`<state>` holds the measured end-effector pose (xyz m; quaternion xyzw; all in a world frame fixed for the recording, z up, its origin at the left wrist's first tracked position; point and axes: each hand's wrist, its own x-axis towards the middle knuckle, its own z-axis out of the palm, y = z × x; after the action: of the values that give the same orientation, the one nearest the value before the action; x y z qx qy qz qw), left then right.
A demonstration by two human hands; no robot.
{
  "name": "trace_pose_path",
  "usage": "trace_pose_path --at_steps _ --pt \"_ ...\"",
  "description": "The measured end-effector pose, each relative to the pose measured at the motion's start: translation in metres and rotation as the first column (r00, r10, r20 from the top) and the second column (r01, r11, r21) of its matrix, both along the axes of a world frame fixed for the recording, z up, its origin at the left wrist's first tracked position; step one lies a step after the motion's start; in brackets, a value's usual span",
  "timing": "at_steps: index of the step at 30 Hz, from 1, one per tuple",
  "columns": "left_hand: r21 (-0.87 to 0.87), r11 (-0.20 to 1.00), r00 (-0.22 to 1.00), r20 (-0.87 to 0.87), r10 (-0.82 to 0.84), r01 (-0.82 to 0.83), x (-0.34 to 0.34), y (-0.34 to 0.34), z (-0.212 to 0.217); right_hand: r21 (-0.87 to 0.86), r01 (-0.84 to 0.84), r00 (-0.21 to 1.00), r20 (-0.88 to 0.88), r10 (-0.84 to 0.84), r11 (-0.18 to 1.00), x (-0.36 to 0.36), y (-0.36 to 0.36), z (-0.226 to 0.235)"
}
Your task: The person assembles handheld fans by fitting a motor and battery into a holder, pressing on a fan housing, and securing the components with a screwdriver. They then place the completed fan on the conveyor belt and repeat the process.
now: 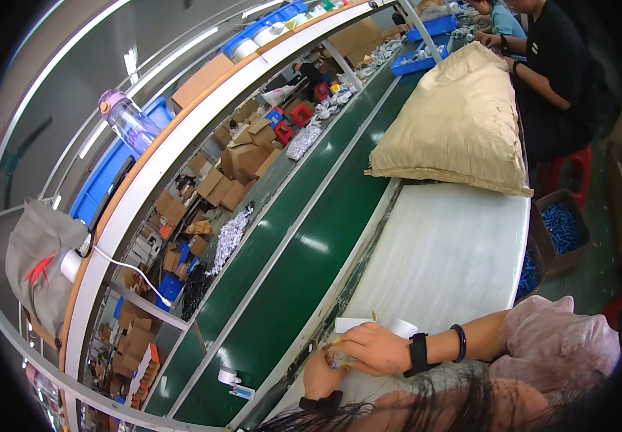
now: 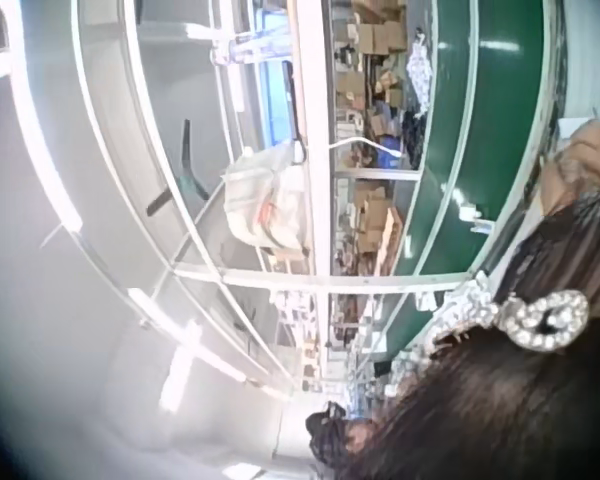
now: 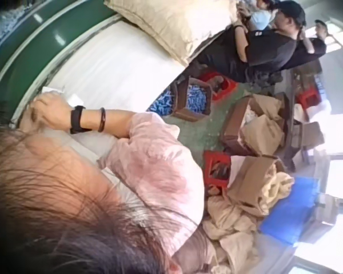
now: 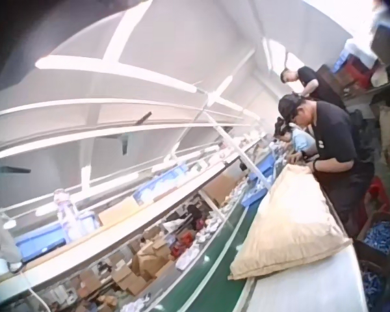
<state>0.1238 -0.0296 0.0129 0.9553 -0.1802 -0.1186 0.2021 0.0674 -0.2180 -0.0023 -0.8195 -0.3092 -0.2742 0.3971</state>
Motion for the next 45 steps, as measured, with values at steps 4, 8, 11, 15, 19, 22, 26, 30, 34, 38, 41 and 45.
trace_pose_path --at_steps 4,8,11,15,19,22,26,30,34,38,41,45 --pt "-0.238 0.971 0.974 0.223 0.029 0.025 -0.028 0.017 -0.032 0.019 0.023 1.0 -0.012 -0.023 1.0 0.005 0.002 -0.005" --pt "-0.511 0.834 0.977 -0.058 0.207 -0.207 -0.063 0.024 -0.058 -0.146 -0.097 0.993 -0.079 0.086 0.985 0.005 0.002 -0.008" --pt "-0.704 0.701 0.987 -0.007 0.159 -0.117 -0.071 0.028 -0.091 -0.228 -0.215 0.974 -0.126 0.19 0.95 0.004 0.001 -0.011" --pt "-0.668 0.744 0.999 0.041 0.023 0.01 -0.076 0.035 -0.077 -0.107 -0.213 0.976 -0.065 0.207 0.971 0.003 0.001 -0.006" --pt "-0.965 0.225 0.968 -0.174 -0.179 -0.132 -0.088 0.034 -0.073 -0.039 -0.427 0.901 -0.095 0.422 0.903 0.004 0.005 -0.009" --pt "-0.817 0.577 0.963 -0.162 -0.213 -0.01 -0.069 0.069 -0.094 -0.1 -0.431 0.901 -0.107 0.421 0.897 -0.001 0.002 -0.009" --pt "-0.665 0.746 0.968 -0.158 -0.194 0.04 -0.07 0.084 -0.104 -0.242 -0.483 0.873 -0.202 0.443 0.842 0.001 0.004 -0.01" --pt "-0.699 0.715 0.966 -0.19 -0.172 -0.01 -0.069 0.084 -0.105 -0.069 -0.463 0.882 -0.132 0.452 0.884 -0.001 0.005 -0.012" --pt "-0.727 0.685 0.965 -0.214 -0.153 -0.053 -0.067 0.08 -0.1 0.06 -0.453 0.881 -0.126 0.457 0.889 -0.005 0.006 -0.005" --pt "-0.754 0.649 0.962 -0.24 -0.129 -0.102 -0.07 0.069 -0.094 0.135 -0.496 0.849 -0.132 0.511 0.858 -0.007 0.006 -0.001" --pt "-0.771 0.62 0.96 -0.262 -0.102 -0.144 -0.078 0.056 -0.087 0.156 -0.543 0.808 -0.172 0.564 0.825 -0.006 0.003 0.002" --pt "-0.716 0.686 0.982 -0.187 -0.011 -0.129 -0.086 0.044 -0.063 0.129 -0.664 0.694 -0.262 0.671 0.737 -0.004 0.0 0.004"
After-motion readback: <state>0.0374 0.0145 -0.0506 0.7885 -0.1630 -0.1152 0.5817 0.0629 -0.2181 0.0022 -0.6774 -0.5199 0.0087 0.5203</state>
